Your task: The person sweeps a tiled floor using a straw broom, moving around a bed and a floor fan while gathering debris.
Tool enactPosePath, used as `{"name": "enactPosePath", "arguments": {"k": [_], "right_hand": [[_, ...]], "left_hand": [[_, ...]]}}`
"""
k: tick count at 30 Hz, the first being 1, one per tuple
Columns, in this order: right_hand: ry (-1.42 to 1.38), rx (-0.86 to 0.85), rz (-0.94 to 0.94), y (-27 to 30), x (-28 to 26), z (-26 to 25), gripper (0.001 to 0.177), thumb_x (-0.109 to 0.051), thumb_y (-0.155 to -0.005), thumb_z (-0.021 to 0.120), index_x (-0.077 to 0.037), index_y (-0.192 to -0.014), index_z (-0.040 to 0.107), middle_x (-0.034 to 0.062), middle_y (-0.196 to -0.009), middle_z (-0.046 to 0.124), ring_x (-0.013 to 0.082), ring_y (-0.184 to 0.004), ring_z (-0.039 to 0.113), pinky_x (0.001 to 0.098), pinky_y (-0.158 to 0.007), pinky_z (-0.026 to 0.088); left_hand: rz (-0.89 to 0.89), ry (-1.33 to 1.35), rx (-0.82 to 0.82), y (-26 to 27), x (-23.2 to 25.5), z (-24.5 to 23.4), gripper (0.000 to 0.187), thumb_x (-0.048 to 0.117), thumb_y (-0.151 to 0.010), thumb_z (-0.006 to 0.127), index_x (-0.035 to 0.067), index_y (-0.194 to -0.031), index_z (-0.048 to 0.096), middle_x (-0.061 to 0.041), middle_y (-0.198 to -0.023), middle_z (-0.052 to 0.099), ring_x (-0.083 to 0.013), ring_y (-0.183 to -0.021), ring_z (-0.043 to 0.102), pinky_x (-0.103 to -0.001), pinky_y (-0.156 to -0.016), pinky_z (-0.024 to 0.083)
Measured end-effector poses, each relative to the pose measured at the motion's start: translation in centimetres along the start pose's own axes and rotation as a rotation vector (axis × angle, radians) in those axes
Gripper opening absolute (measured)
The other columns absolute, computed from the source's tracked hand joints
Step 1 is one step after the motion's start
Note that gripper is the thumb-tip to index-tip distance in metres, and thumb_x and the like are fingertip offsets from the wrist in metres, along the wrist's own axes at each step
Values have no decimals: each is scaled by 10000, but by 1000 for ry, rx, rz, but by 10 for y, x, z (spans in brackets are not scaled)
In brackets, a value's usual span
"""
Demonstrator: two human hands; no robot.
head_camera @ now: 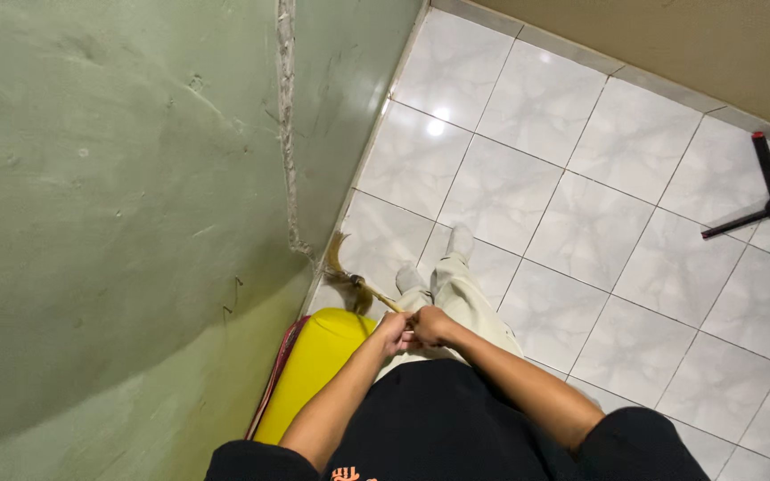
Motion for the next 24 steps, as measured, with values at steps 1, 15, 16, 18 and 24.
{"name": "enactPosePath", "arguments": {"k": [1, 15, 16, 18, 24], "right_hand": [[-5, 1, -4, -21, 3, 3, 315, -104, -895, 616, 29, -1137, 766, 183, -761, 742, 221, -519, 667, 375, -458, 527], [-460, 672, 157, 32, 119, -178, 357, -154, -920, 624, -57, -1250, 721, 192, -938, 770, 278, -805, 755, 379, -723, 575], [-475, 679, 165, 42, 131, -184, 357, -154, -920, 624, -57, -1250, 721, 192, -938, 770, 278, -805, 755, 379, -723, 575], [-514, 719, 193, 66, 150, -198, 492, -80, -900, 585, -62, -1391, 607, 221, -958, 770, 300, -829, 772, 384, -726, 585], [-742, 599, -214, 132, 118, -208, 437, -48, -934, 493, -53, -1338, 660, 83, -1033, 835, 111, -863, 780, 289, -662, 564]], "left_hand": [[4, 77, 57, -2, 2, -1, 348, 289, -1070, 432, 34, -1222, 613, -163, -1132, 691, -288, -833, 738, -493, -771, 644], [129, -441, -125, -85, 78, 175, 414, 378, -1081, 478, 146, -1392, 622, 14, -1137, 680, -107, -914, 656, -302, -773, 560], [107, -471, -155, -87, 79, 193, 411, 363, -1072, 486, 160, -1418, 580, -5, -1167, 683, -131, -931, 661, -310, -773, 559], [81, -523, -190, -84, 91, 222, 420, 348, -1063, 493, 175, -1443, 537, -24, -1197, 686, -154, -947, 666, -317, -774, 558], [75, -494, -89, -44, 131, 245, 433, 360, -1069, 423, 81, -1389, 506, -53, -1228, 695, -210, -916, 743, -329, -731, 566]]}}
Point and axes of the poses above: each hand's wrist, its own y-axis away from the middle knuckle, its own z-axis out of the palm, x = y × z, the point moved 6 cm from there along -y, towards the middle knuckle
